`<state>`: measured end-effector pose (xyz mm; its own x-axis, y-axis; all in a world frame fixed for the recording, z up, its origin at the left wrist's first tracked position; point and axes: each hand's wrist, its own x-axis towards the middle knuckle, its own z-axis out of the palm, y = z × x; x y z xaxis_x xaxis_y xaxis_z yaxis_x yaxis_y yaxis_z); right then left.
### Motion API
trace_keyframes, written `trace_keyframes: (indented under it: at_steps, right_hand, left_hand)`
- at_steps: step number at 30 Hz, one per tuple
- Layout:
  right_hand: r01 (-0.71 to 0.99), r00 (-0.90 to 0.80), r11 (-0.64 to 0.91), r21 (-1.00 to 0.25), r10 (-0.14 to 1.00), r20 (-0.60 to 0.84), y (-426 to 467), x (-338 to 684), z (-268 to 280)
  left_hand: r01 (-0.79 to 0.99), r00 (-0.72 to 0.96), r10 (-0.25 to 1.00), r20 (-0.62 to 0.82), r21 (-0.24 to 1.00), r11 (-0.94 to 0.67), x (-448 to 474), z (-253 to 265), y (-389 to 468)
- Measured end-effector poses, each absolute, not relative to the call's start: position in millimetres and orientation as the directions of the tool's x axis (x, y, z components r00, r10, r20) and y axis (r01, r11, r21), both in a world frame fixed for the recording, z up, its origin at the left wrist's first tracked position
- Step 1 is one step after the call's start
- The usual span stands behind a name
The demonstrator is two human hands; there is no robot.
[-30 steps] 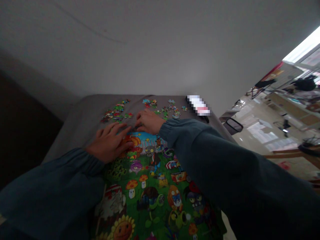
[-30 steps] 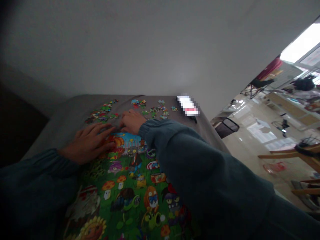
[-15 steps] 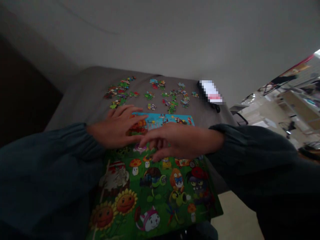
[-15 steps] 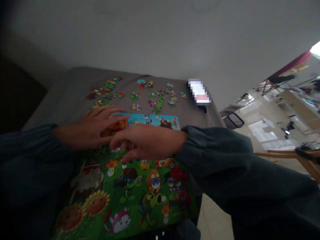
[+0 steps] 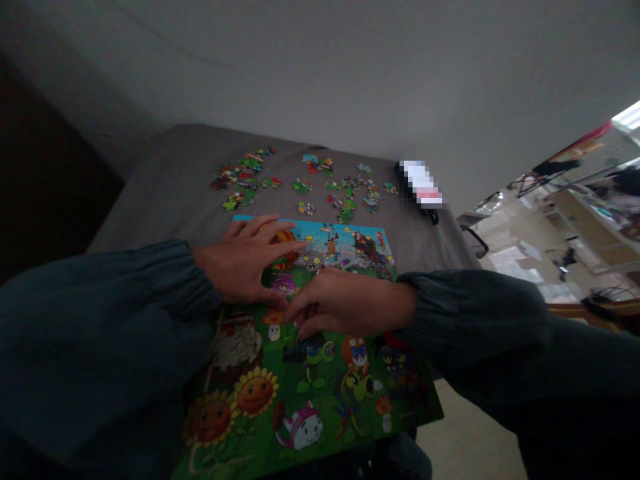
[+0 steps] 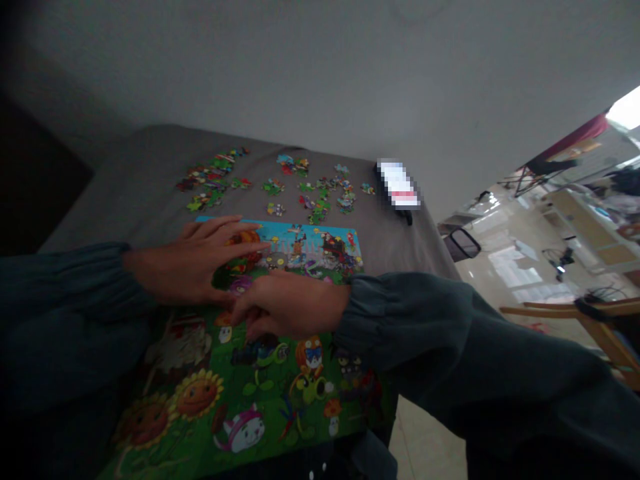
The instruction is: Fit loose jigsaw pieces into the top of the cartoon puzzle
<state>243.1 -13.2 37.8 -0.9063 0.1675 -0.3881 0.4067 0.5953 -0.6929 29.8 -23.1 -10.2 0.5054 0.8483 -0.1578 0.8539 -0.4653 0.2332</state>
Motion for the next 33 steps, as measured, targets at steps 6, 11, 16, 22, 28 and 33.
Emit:
trace_keyframes:
  at_steps: [6,11,16,22,28,33]
  right_hand:
    - [0.387,-0.916,0.591,-0.708,0.161,-0.367,-14,241,29]
    - [0.422,-0.902,0.579,-0.697,0.19,-0.388,-16,239,27]
    - [0.402,-0.913,0.645,-0.65,0.235,-0.333,-17,240,22]
    - [0.405,-0.912,0.684,-0.607,0.255,-0.322,-15,241,22]
    - [0.429,-0.9,0.698,-0.573,0.278,-0.335,-14,239,21]
    - [0.328,-0.944,0.742,-0.584,0.281,-0.174,3,253,45]
  left_hand:
    - [0.871,0.483,0.85,-0.208,0.215,-0.442,35,-2,-25]
    - [0.865,0.492,0.844,-0.21,0.223,-0.449,34,0,-26]
    - [0.867,0.487,0.849,-0.207,0.237,-0.439,35,-1,-25]
    - [0.862,0.497,0.843,-0.205,0.231,-0.452,34,-3,-24]
    - [0.878,0.476,0.84,-0.26,0.198,-0.436,36,2,-23]
    - [0.867,0.483,0.85,-0.211,0.247,-0.432,32,-2,-23]
